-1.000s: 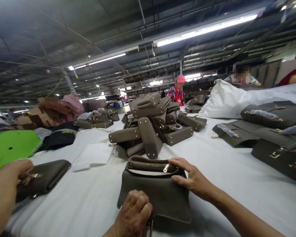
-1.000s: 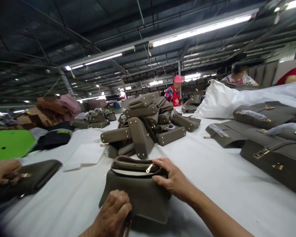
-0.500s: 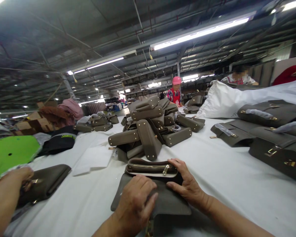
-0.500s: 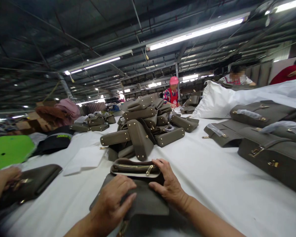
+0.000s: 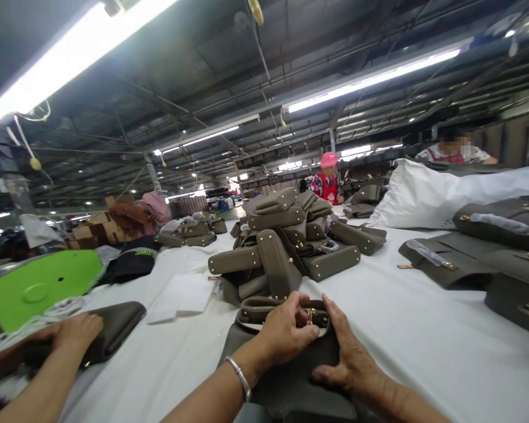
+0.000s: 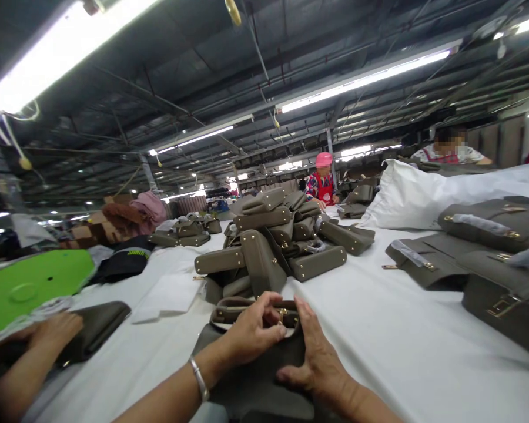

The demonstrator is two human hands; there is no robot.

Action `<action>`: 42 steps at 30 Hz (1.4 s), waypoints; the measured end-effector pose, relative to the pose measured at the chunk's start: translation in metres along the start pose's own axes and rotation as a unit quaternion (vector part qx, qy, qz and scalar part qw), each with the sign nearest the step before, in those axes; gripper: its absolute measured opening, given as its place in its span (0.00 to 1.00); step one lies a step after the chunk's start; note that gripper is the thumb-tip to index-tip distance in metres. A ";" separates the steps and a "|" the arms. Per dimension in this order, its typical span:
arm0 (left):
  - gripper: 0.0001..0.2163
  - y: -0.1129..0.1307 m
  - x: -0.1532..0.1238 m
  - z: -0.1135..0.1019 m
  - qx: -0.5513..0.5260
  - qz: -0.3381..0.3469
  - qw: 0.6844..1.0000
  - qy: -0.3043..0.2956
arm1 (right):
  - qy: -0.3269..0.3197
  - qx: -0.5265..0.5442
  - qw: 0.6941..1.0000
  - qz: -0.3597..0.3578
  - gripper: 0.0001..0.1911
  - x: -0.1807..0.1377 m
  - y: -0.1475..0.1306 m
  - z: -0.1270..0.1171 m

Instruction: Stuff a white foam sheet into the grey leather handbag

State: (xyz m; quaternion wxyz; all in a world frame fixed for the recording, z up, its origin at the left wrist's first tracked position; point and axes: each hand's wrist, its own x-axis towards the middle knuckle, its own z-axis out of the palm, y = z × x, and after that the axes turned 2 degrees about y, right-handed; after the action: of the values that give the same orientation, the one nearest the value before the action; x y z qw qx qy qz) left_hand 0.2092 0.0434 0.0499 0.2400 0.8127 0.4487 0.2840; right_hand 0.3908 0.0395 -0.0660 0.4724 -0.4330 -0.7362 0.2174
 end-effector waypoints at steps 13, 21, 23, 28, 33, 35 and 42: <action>0.07 0.014 0.015 0.011 0.268 0.144 0.953 0.013 | 0.035 -0.025 0.998 -0.038 0.60 -0.004 -0.012 0.001; 0.12 0.015 0.025 0.005 0.405 0.080 0.908 0.073 | 0.014 -0.015 1.000 -0.008 0.55 0.002 -0.031 -0.012; 0.11 0.012 0.027 0.001 0.428 0.060 0.899 0.078 | 0.012 -0.006 1.000 0.001 0.51 0.003 -0.034 -0.014; 0.11 -0.005 0.022 -0.020 0.465 0.004 0.882 0.080 | 0.000 -0.022 0.999 0.024 0.46 0.002 -0.038 -0.015; 0.12 -0.031 0.010 -0.054 0.468 -0.051 0.879 0.080 | -0.005 -0.026 0.999 0.025 0.45 0.002 -0.041 -0.015; 0.12 -0.041 0.006 -0.066 0.458 -0.073 0.882 0.088 | -0.004 -0.024 0.999 0.033 0.45 0.002 -0.041 -0.015; 0.12 -0.073 -0.002 -0.088 0.321 -0.109 0.931 0.133 | -0.007 -0.059 0.998 0.023 0.46 -0.001 -0.031 -0.008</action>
State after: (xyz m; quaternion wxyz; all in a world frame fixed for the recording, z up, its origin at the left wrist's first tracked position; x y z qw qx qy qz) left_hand 0.1056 0.0888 0.0658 -0.0659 0.7471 0.6297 0.2023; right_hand 0.3851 0.0217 -0.0401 0.4355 -0.4757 -0.7408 0.1876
